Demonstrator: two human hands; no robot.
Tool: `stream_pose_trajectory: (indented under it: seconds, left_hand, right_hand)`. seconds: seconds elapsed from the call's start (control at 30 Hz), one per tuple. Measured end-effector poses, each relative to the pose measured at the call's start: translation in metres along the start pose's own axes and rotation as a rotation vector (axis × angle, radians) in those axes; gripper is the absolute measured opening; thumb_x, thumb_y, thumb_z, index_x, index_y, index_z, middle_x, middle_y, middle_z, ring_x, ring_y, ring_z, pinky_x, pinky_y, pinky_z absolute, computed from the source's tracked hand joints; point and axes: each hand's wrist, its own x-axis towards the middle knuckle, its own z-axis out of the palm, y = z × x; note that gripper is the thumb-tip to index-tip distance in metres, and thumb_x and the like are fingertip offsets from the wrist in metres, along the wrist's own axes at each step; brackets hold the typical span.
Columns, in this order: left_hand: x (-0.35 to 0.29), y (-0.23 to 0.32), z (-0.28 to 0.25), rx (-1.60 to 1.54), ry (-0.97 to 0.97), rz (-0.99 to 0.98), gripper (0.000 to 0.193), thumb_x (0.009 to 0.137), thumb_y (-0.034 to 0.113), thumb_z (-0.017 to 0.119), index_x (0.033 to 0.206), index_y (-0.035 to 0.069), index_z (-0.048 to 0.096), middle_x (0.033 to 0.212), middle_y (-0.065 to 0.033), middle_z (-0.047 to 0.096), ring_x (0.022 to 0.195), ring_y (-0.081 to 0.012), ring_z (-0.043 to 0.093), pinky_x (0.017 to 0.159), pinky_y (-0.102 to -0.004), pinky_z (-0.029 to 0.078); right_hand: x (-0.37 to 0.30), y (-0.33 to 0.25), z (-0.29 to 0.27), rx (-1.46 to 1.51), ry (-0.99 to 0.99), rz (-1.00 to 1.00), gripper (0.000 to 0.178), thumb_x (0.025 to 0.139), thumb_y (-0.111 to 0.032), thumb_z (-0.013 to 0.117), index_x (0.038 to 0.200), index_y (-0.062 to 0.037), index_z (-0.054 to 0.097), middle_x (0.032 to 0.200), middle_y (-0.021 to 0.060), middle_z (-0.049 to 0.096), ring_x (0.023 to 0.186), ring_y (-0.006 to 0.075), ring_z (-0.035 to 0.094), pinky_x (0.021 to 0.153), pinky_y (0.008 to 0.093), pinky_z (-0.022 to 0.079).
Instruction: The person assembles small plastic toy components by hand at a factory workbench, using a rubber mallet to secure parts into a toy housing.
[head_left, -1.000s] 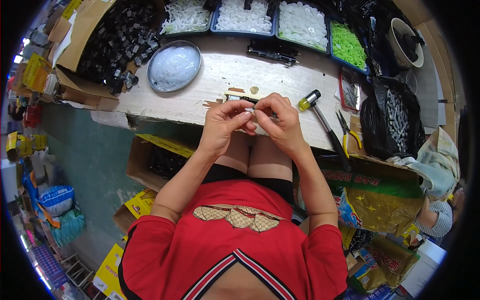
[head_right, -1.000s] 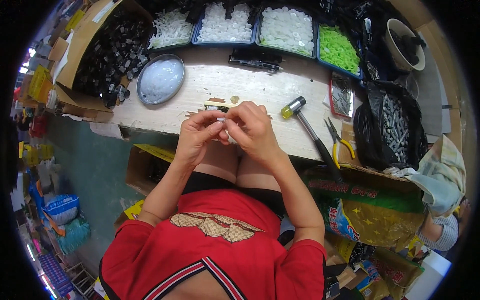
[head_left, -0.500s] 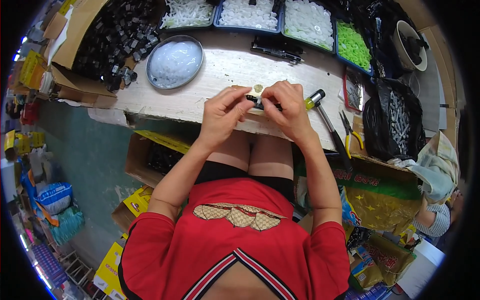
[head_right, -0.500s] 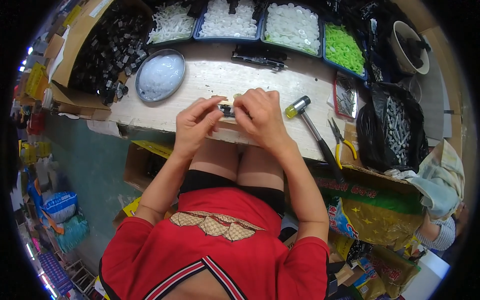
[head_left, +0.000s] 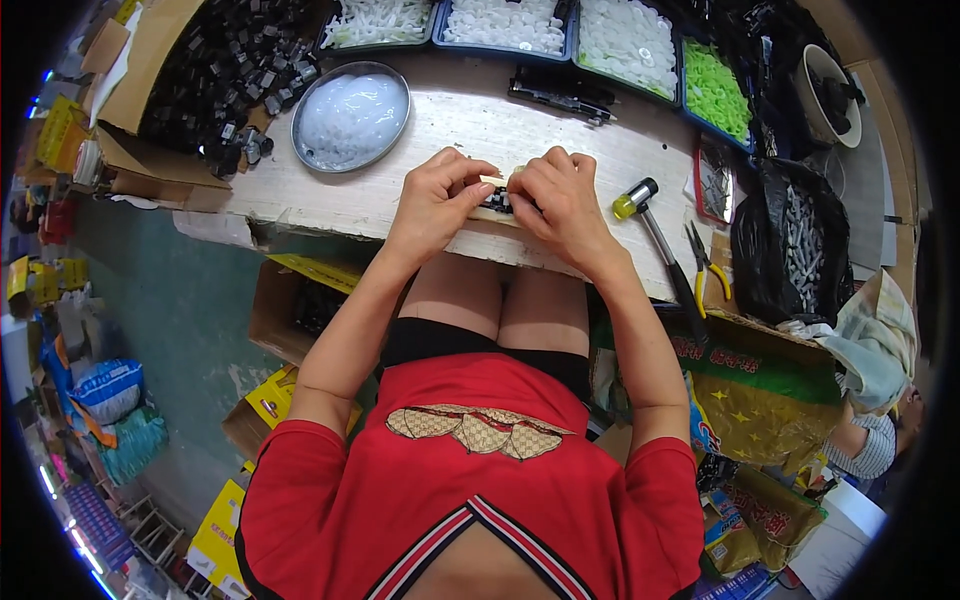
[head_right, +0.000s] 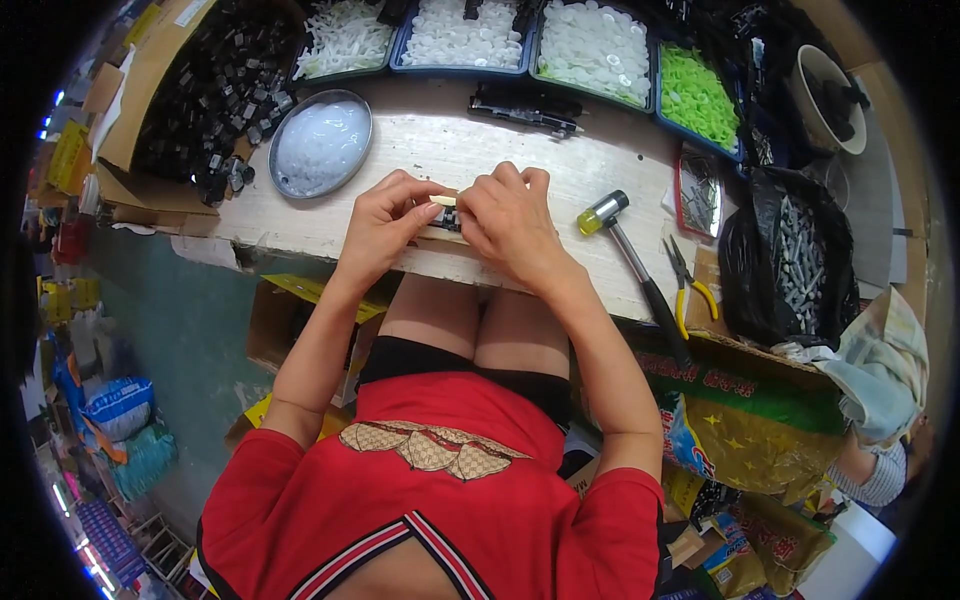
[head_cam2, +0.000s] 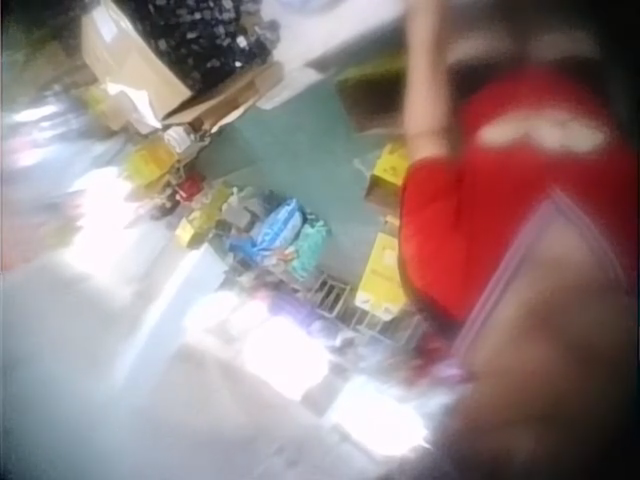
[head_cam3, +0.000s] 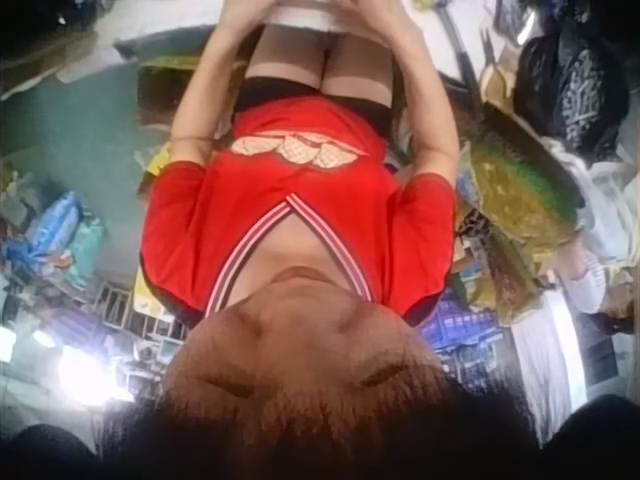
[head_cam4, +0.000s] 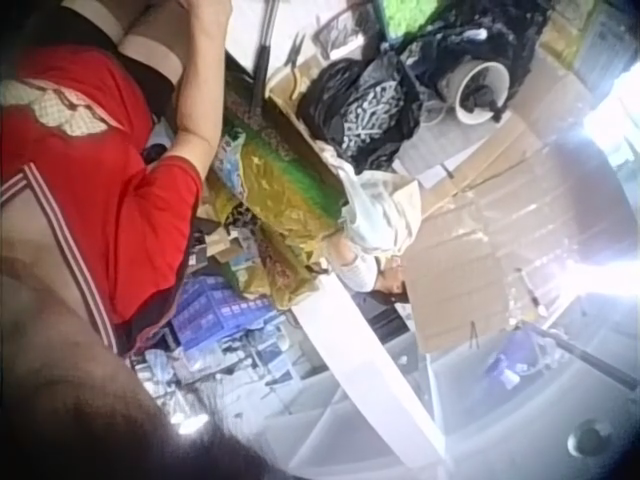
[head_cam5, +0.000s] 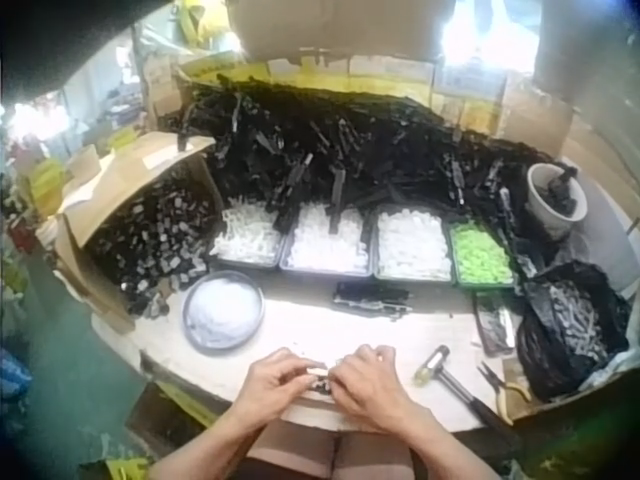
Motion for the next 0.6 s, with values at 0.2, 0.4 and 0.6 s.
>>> stream_pose_trajectory:
  seconds: [0.2,0.4,0.6]
  left_hand:
    - [0.002,0.0,-0.002,0.045,-0.058,-0.005,0.021,0.076,0.0,0.063,0.096,0.002,0.065,0.072,0.0002,0.048,0.061,-0.006,0.044,0.054,-0.0203,0.036]
    - [0.011,0.011,0.0,0.256,-0.149,0.002,0.018,0.069,0.004,0.068,0.087,0.001,0.066,0.075,-0.0105,0.058,0.065,-0.0191,0.058,0.059,-0.0294,0.046]
    - [0.031,0.025,0.002,0.469,-0.306,-0.076,0.022,0.067,0.006,0.072,0.087,0.0,0.064,0.062,-0.0055,0.054,0.055,-0.0112,0.05,0.051,-0.0272,0.041]
  right_hand:
    - [0.001,-0.005,0.001,-0.061,-0.002,-0.01,0.01,0.073,-0.01,0.061,0.08,-0.0098,0.055,0.076,0.0017,0.052,0.081,0.0192,0.047,0.077,0.0368,0.029]
    - [-0.003,0.002,-0.007,-0.083,-0.078,-0.025,0.01,0.074,-0.012,0.061,0.083,-0.0106,0.057,0.077,0.0014,0.053,0.081,0.0192,0.048,0.076,0.0361,0.03]
    - [-0.011,0.015,-0.02,0.026,0.069,0.06,0.01,0.073,-0.01,0.064,0.081,-0.0127,0.059,0.076,-0.0011,0.053,0.079,0.0181,0.049,0.071,0.0345,0.029]
